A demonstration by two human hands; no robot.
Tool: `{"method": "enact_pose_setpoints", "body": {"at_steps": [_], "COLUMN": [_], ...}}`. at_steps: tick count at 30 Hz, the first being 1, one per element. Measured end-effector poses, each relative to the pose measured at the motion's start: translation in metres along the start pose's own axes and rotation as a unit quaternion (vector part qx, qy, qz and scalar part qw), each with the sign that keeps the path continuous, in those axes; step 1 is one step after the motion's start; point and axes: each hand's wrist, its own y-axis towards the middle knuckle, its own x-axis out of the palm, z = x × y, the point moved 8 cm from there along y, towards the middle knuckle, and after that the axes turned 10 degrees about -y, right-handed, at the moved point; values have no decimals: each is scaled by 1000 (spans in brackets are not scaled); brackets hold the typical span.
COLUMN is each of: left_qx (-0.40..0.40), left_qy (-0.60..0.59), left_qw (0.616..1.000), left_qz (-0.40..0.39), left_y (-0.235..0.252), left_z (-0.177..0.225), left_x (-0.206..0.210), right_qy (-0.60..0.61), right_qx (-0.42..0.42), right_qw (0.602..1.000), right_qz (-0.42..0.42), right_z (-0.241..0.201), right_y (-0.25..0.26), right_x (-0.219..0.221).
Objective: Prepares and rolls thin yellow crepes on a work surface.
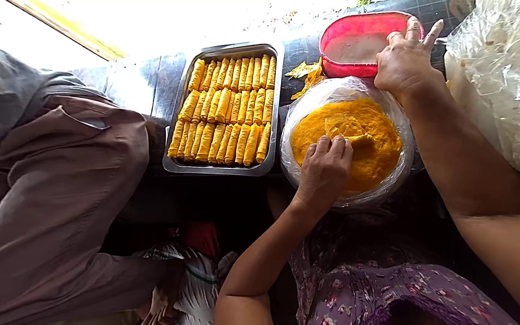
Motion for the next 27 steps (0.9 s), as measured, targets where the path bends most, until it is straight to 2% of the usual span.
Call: {"method": "enact_pose_setpoints", "body": {"at_steps": [4, 7, 9, 11, 13, 15, 20, 24, 27], "left_qx": [-2, -5, -2, -1, 2, 4, 6, 6, 2], "left_qy": [1, 0, -1, -7, -9, -11, -11, -19, -32], "left_qw": [1000, 1000, 1000, 1000, 1000, 1000, 1000, 1000, 999], "left_qz": [4, 8, 8, 8, 10, 16, 14, 10, 10], "left_y": [-3, -5, -5, -6, -5, -5, -4, -3, -3], "left_z": [-1, -2, -3, -3, -3, -3, -3, -4, -7], "left_x": [1, 1, 2, 2, 2, 1, 1, 1, 1], "right_qy": [10, 92, 155, 200, 205, 157, 12, 16, 28], "right_qx": [-8, -61, -145, -250, -326, -371, -366, -341, -392], "right_qw": [1000, 985, 955, 915, 884, 873, 888, 893, 874], "right_qz": [19, 133, 209, 246, 264, 275, 279, 293, 286], "right_z": [4, 3, -6, -15, -20, -21, -17, -14, -20], "right_y": [3, -18, -50, -85, -107, -118, -117, -116, -123], "right_x": [0, -15, -25, -21, -6, 11, 26, 19, 21]}}
